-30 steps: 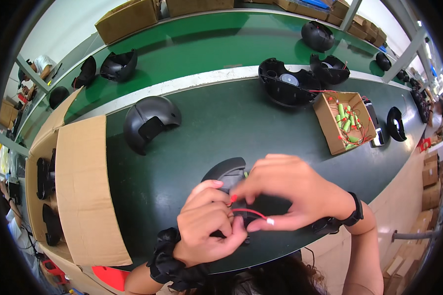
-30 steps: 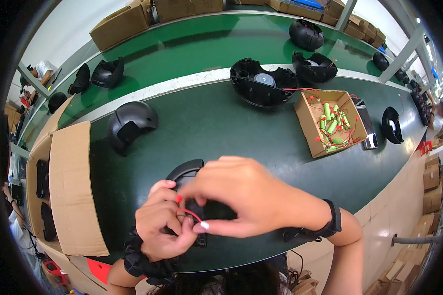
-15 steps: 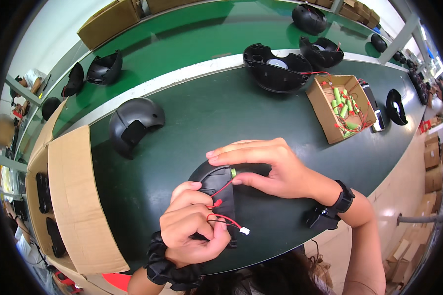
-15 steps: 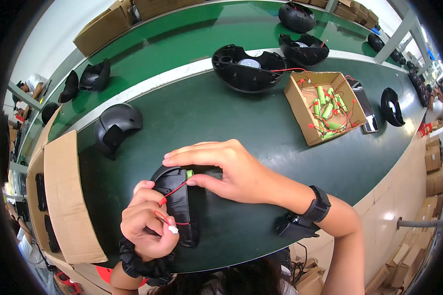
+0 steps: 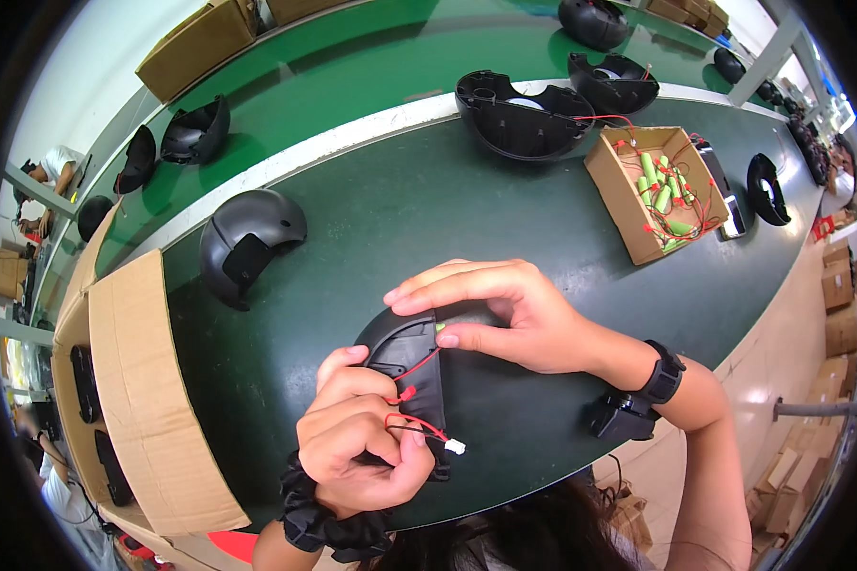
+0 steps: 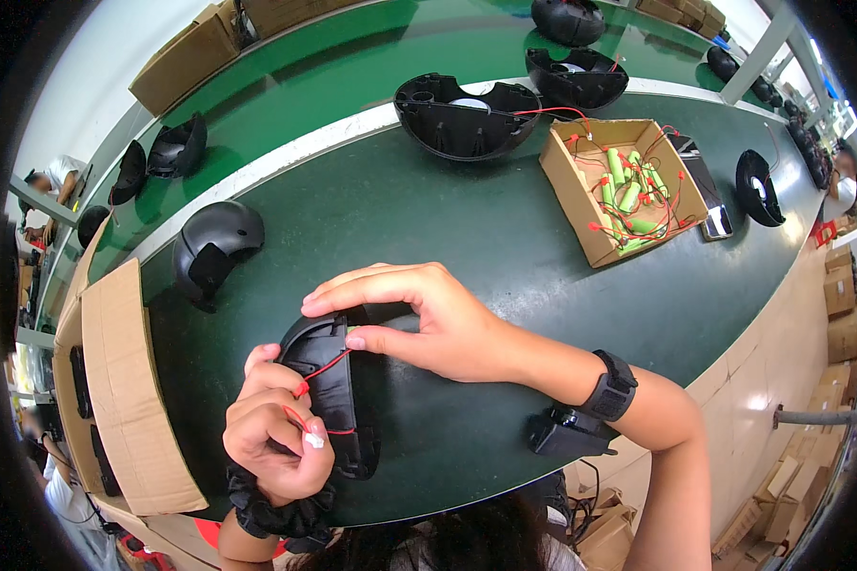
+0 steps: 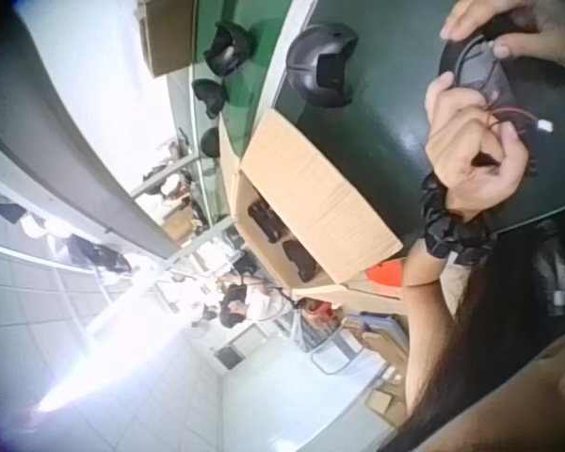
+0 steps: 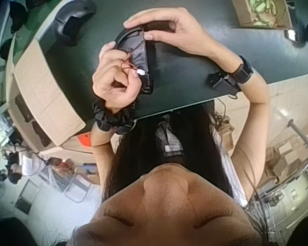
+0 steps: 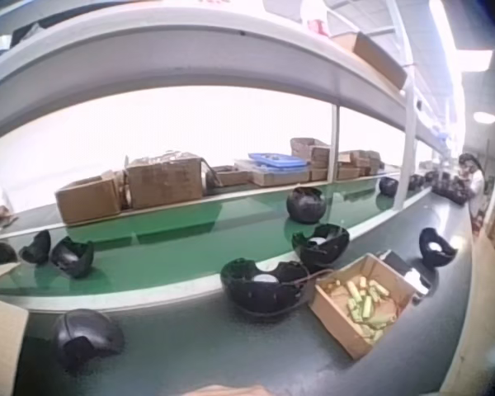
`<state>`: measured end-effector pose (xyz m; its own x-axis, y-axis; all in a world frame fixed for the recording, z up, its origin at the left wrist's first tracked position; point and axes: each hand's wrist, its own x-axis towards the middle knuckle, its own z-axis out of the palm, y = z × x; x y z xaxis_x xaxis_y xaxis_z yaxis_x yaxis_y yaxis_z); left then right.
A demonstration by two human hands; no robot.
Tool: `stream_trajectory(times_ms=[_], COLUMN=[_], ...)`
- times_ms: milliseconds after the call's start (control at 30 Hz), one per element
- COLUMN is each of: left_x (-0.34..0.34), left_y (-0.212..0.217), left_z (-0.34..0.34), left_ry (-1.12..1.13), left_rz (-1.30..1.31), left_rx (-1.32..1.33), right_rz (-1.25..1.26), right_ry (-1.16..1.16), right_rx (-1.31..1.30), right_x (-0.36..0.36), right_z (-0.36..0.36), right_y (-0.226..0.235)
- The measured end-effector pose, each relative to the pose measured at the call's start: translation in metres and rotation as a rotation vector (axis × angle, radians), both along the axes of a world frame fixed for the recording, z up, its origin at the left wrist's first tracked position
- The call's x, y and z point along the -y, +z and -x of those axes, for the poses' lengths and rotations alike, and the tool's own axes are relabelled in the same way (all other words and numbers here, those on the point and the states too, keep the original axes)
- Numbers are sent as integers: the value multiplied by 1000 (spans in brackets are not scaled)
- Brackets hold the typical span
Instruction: Assembling plastic electronic housings by inserting batteries and managing internal wiring on a factory assembly line.
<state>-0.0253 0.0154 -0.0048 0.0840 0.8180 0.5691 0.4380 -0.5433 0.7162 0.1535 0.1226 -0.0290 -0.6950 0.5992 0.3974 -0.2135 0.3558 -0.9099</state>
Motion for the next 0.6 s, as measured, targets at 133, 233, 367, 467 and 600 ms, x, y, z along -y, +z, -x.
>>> stream_trajectory(times_ms=[133,233,367,467,600], left_x=[1,2,2,1,0], left_y=[0,1,2,2,2], left_z=[2,2,1,2,3], left_ry=[9,-4,-18,-32,-39], left_rz=[-2,9,19,25,30], left_rx=[-12,-12,-7,-9,-13], right_rz=[-67,-163,-111,6,-17], right_ry=[-39,-97,-94,-64,-54], right_rx=[18,65,23,-22,22], right_x=[3,7,7,5,3], right_z=[1,-2,-1,1,-2], right_y=[2,6,3,0,4])
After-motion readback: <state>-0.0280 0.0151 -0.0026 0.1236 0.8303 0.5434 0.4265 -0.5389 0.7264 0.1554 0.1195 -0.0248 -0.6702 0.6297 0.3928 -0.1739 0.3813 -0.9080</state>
